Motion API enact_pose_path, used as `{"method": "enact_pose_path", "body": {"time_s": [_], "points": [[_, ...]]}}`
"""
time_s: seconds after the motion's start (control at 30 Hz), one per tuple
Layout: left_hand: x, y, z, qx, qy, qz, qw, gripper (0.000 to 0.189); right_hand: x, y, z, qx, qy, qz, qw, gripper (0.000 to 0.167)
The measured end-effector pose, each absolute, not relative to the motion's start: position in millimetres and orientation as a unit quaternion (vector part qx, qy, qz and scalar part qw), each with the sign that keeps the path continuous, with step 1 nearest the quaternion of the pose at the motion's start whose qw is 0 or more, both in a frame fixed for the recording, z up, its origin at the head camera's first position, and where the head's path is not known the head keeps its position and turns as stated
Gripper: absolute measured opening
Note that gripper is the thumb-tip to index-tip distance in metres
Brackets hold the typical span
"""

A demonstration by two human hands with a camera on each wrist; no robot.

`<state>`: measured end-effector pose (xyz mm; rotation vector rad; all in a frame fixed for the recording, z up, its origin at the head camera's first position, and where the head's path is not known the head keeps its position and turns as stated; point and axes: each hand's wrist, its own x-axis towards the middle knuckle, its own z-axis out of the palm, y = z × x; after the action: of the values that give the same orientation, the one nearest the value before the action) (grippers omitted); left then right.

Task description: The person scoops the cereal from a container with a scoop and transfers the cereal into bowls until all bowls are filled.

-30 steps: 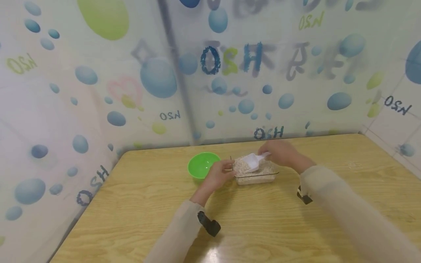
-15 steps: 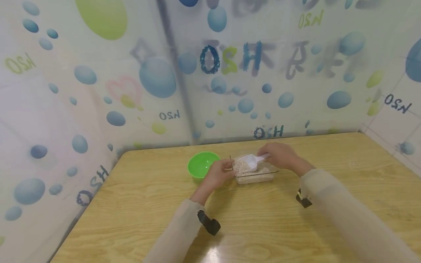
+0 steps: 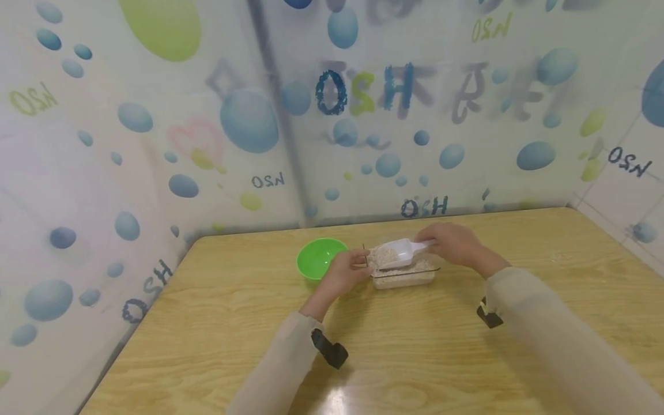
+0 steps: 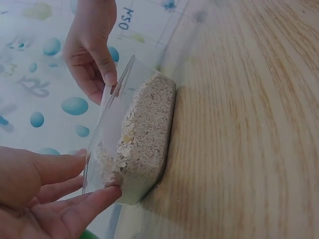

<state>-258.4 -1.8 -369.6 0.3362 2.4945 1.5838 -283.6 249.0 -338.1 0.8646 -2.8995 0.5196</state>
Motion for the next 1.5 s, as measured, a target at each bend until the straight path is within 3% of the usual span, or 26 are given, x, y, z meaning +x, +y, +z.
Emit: {"method": "enact_pose_path", "body": {"time_s": [0.77, 1.5], "points": [[-258.4, -8.4, -352.9, 0.116, 0.862, 0.487, 0.085, 0.036, -278.2, 259.8, -331.7, 0.261, -0.940, 0.214, 0.050, 0.026], [-266.6, -58.6, -329.6, 0.126, 0.855, 0.499, 0.063, 0.036, -284.9, 221.2, -317.0, 0.304, -0.914, 0.262, 0.058, 0.026]]}}
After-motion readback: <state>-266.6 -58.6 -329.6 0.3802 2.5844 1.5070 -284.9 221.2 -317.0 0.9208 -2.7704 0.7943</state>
